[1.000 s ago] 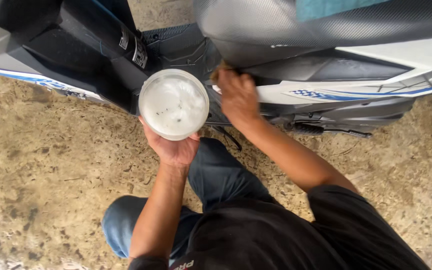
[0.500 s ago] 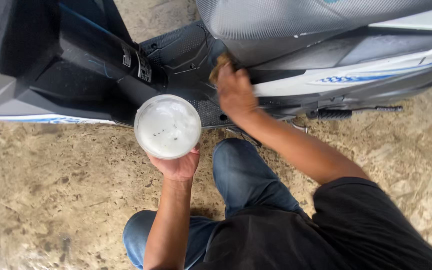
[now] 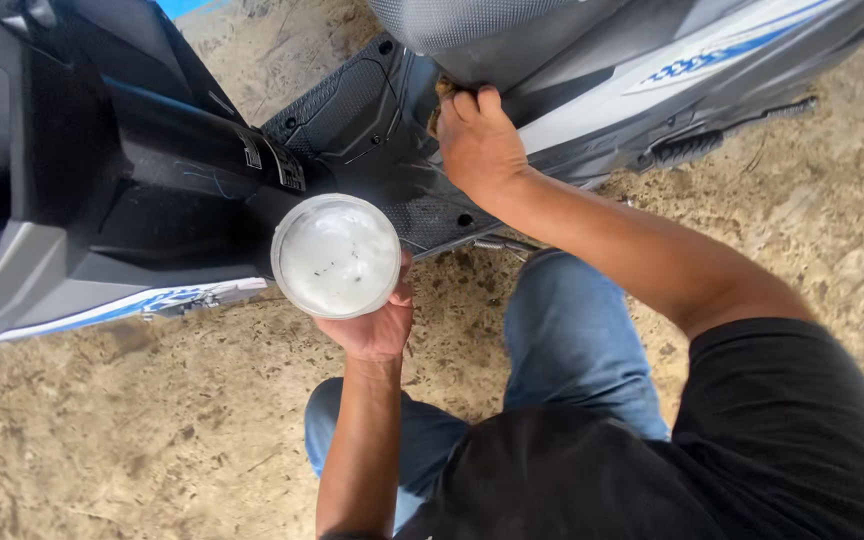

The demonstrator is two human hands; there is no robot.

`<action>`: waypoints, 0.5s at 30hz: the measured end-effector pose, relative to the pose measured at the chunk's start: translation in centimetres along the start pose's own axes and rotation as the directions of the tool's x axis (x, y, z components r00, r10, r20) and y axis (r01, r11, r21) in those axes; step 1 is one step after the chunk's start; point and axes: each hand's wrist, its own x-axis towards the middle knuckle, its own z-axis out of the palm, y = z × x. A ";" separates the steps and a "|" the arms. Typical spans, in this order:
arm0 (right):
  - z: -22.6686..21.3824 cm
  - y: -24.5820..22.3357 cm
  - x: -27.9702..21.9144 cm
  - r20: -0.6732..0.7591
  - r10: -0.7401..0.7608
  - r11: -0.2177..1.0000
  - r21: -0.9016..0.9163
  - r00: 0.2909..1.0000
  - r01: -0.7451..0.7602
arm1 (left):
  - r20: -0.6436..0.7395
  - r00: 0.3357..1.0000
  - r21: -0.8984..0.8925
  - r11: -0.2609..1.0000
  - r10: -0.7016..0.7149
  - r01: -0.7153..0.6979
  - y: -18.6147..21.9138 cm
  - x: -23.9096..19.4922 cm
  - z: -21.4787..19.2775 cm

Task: The person cleans a white and blue motorcycle using a sponge and a container of white cleaning liquid. They wipe the rear wheel, fender, suspension spring, engine casing, and side panels in sequence.

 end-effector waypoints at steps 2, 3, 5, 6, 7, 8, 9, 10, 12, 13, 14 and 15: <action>-0.3 -0.3 -0.4 -0.064 -0.007 0.990 -0.138 0.998 -0.002 | 0.077 0.997 0.068 0.998 -0.003 -0.002 0.7 0.1 -0.3; -0.6 -1.8 -0.5 -0.025 -0.010 0.995 -0.098 1.000 0.007 | 0.112 0.994 0.101 0.995 -0.005 -0.007 1.0 -0.3 -0.6; -1.0 -5.0 1.4 0.010 0.004 0.999 -0.054 1.000 -0.004 | 0.059 0.998 0.092 0.996 -0.018 0.013 1.6 -0.8 -1.0; -0.9 -6.4 1.7 0.044 0.003 1.000 -0.011 0.999 -0.002 | 0.019 0.999 0.090 0.996 -0.030 0.028 2.0 -1.5 -1.2; -0.8 -7.5 2.1 0.076 0.000 0.999 0.033 0.997 -0.003 | 0.026 0.999 0.087 0.996 -0.035 0.033 2.4 -1.7 -1.4; -0.7 -7.7 2.1 0.124 -0.011 0.996 0.086 0.992 0.000 | 0.015 0.999 0.080 0.996 -0.044 0.043 2.8 -2.2 -1.5; -0.6 -7.3 1.9 0.139 -0.015 0.994 0.108 0.990 0.000 | 0.003 0.999 0.073 0.996 -0.054 0.053 3.2 -2.6 -1.6; -0.4 -6.4 0.8 0.149 -0.023 0.993 0.120 0.989 0.005 | -0.017 0.999 0.094 0.994 -0.049 0.050 3.5 -3.0 -1.9; 0.3 -3.0 -2.3 0.073 0.015 0.997 0.079 0.997 -0.021 | -0.043 0.998 0.137 0.990 -0.037 0.042 3.9 -3.3 -2.6; 0.5 -1.0 -4.0 -0.015 0.055 0.998 0.027 0.998 -0.055 | -0.037 0.998 0.149 0.988 -0.040 0.046 3.9 -3.0 -3.0; 0.6 0.8 -5.8 -0.046 0.235 0.948 0.232 0.971 -0.219 | -0.035 0.998 0.160 0.986 -0.042 0.048 3.7 -2.9 -3.4; 0.4 1.9 -7.0 -0.040 0.411 0.830 0.430 0.911 -0.355 | -0.033 0.998 0.171 0.984 -0.044 0.049 3.5 -2.7 -3.7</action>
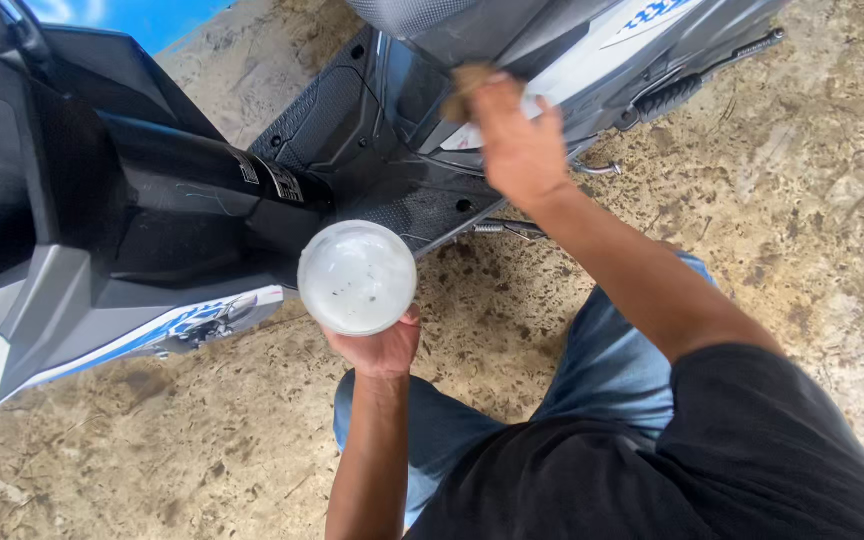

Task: The person cleans a white and blue motorcycle using a sponge and a container of white cleaning liquid. They wipe the rear wheel, fender, suspension spring, engine casing, and side panels in sequence.

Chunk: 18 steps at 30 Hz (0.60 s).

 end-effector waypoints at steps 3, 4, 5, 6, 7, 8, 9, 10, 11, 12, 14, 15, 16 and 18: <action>-1.1 -1.5 -1.1 -0.146 0.154 0.988 0.013 0.977 -0.154 | 0.011 1.000 0.053 0.999 0.011 -0.012 -0.9 0.7 -0.4; -0.9 -3.5 -1.1 0.132 0.141 0.990 -0.005 0.981 -0.142 | -0.008 1.000 0.041 0.999 -0.024 0.025 -1.0 0.7 -0.3; -0.5 -5.9 -0.8 0.398 0.123 0.992 -0.020 0.909 -0.126 | -0.023 0.998 0.028 0.998 -0.060 0.061 -1.1 0.6 -0.2; 0.0 -7.8 -0.9 0.378 -0.055 0.985 -0.131 0.924 0.112 | -0.038 0.995 0.014 0.995 -0.096 0.097 -1.2 0.4 -0.2; 0.4 -8.8 -0.8 0.373 -0.232 0.908 -0.247 0.898 0.337 | -0.040 0.996 0.022 0.996 -0.083 0.084 -1.2 0.6 -0.2; 0.9 -9.0 -0.8 0.324 -0.201 0.914 -0.279 0.925 0.296 | -0.042 0.997 0.029 0.997 -0.070 0.071 -1.1 0.7 -0.3; 1.1 -9.1 -1.4 0.279 -0.171 0.919 -0.299 0.945 0.255 | -0.055 0.997 0.040 0.997 -0.057 0.060 -0.8 0.3 -0.6; 1.2 -8.4 -2.2 0.234 -0.141 0.924 -0.318 0.962 0.213 | -0.062 0.996 0.020 0.998 -0.062 0.063 -0.4 0.2 -0.8; 0.8 -7.2 -3.8 0.213 -0.093 0.940 -0.304 0.973 0.156 | -0.077 0.994 -0.005 0.997 -0.075 0.075 -0.2 -0.2 -0.9; 0.0 -5.4 -5.2 0.208 -0.004 0.968 -0.245 0.978 0.056 | -0.093 0.992 -0.029 0.996 -0.089 0.087 0.0 -0.5 -0.9; -1.1 -2.6 -6.2 0.235 0.288 0.957 -0.038 0.928 -0.287 | -0.002 0.995 -0.012 0.995 -0.096 0.096 -0.2 0.5 -0.8; -1.4 -2.3 -6.8 0.277 0.421 0.894 0.035 0.864 -0.447 | 0.033 0.995 -0.003 0.995 -0.098 0.098 -0.4 0.5 -0.9; -1.2 -2.8 -7.0 0.317 0.472 0.861 0.033 0.823 -0.507 | 0.038 0.993 -0.015 0.993 -0.114 0.115 -0.7 0.8 -1.0; -0.3 -6.0 -7.4 0.343 0.316 0.949 -0.123 0.884 -0.291 | 0.030 0.989 -0.031 0.989 -0.142 0.142 -0.9 0.5 -1.3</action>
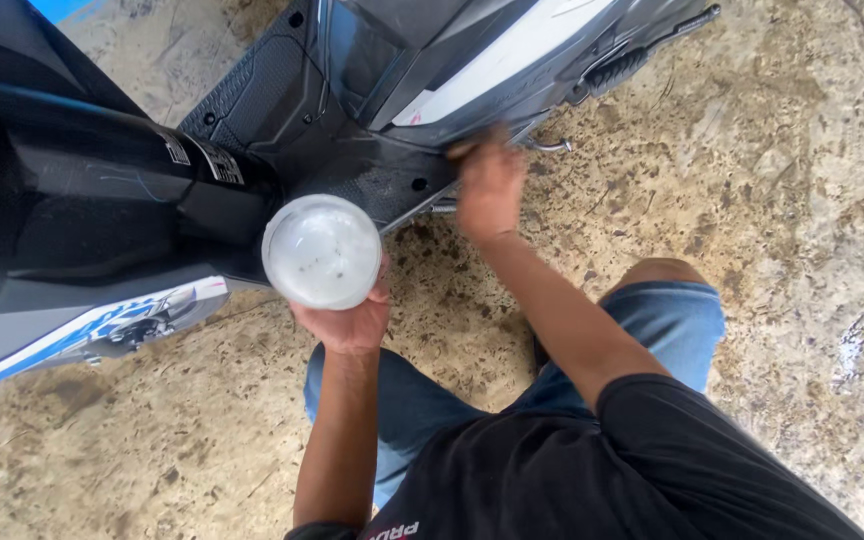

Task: The person cleans a white and blue motorcycle using a sponge and a container of white cleaning liquid. They wipe the rear wheel, fender, suspension spring, engine casing, and side panels in sequence.

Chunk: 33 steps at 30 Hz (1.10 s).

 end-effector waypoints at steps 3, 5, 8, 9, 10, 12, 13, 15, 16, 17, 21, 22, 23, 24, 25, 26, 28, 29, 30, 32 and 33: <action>1.5 -4.5 0.9 0.038 -0.339 0.939 0.069 0.940 0.336 | -0.022 1.000 -0.015 1.000 -0.022 0.022 0.0 0.8 -0.2; 2.4 -4.4 0.5 0.140 -0.344 0.937 0.109 0.928 0.331 | -0.044 0.999 0.028 1.000 0.003 -0.002 0.6 0.5 -0.8; 2.8 -2.3 0.2 0.111 -0.273 0.962 0.020 0.955 0.273 | -0.084 0.995 -0.022 0.998 0.059 -0.061 2.1 -0.9 -2.2; 2.7 -1.8 0.7 0.060 -0.236 0.971 -0.035 0.970 0.238 | -0.091 0.993 -0.057 0.995 0.079 -0.084 2.5 -1.1 -2.6; 2.6 -1.8 1.3 0.129 -0.236 0.965 -0.085 0.963 0.248 | -0.050 0.993 -0.071 0.992 0.105 -0.109 2.7 -0.8 -3.0; 3.1 -4.1 0.3 0.301 -0.209 0.947 -0.174 0.930 0.269 | -0.003 0.991 -0.100 0.986 0.136 -0.136 2.6 -1.7 -4.1; 3.4 -6.4 0.6 0.359 -0.259 0.941 -0.113 0.896 0.318 | 0.049 0.993 -0.112 0.989 0.107 -0.101 2.6 -1.8 -4.5; 3.8 -11.5 0.9 0.208 -0.440 0.897 0.047 0.874 0.440 | 0.156 0.986 -0.129 0.991 0.053 -0.033 2.7 -2.2 -4.8; 3.9 -12.6 0.4 -0.016 -0.530 0.840 0.125 0.848 0.528 | 0.108 0.992 -0.102 0.993 0.073 -0.062 2.8 -2.2 -4.7; 4.1 -12.8 -0.5 -0.088 -0.579 0.783 0.218 0.811 0.583 | 0.053 0.995 -0.077 0.994 0.088 -0.083 2.8 -2.5 -4.7; 3.2 -8.6 -1.4 -0.101 -0.613 0.780 0.079 0.783 0.621 | -0.125 0.978 0.058 0.985 0.169 -0.163 3.4 -2.2 -4.3; 3.0 -7.6 -1.5 -0.025 -0.580 0.814 -0.071 0.814 0.577 | -0.084 0.983 0.084 0.984 0.164 -0.157 3.6 -2.1 -4.5; 2.6 -7.2 -0.9 -0.069 -0.498 0.867 -0.021 0.865 0.497 | -0.041 0.985 0.109 0.981 0.166 -0.161 3.7 -1.8 -4.7; 2.3 -7.1 -0.3 -0.108 -0.408 0.910 0.033 0.906 0.414 | 0.002 0.986 0.134 0.977 0.167 -0.166 3.7 -1.5 -5.0; 2.2 -7.4 -0.7 -0.126 -0.311 0.941 0.096 0.942 0.324 | -0.015 0.987 0.159 0.975 0.158 -0.153 3.4 -1.7 -5.5; 2.0 -8.0 -1.2 -0.011 -0.389 0.910 0.153 0.921 0.386 | -0.032 0.988 0.183 0.973 0.149 -0.140 3.1 -2.1 -5.9; 1.4 -9.4 -0.2 0.148 -0.535 0.832 0.263 0.832 0.489 | 0.035 0.991 0.178 0.975 0.128 -0.132 3.3 -0.6 -5.9; 1.1 -9.6 -0.5 0.240 -0.519 0.831 0.368 0.821 0.418 | 0.083 0.991 0.147 0.982 0.108 -0.119 3.4 -0.4 -5.8; 0.8 -9.2 -1.3 0.329 -0.509 0.821 0.463 0.795 0.334 | 0.131 0.987 0.117 0.988 0.089 -0.105 3.5 -0.3 -5.6; 0.5 -6.1 -3.8 0.377 -0.461 0.767 0.625 0.804 0.147 | -0.004 0.999 0.168 0.985 0.044 -0.042 3.5 -1.0 -5.4; -0.1 -3.8 -4.3 0.326 -0.407 0.709 0.702 0.853 0.070 | -0.065 0.998 0.195 0.981 0.024 -0.011 3.7 -0.7 -5.0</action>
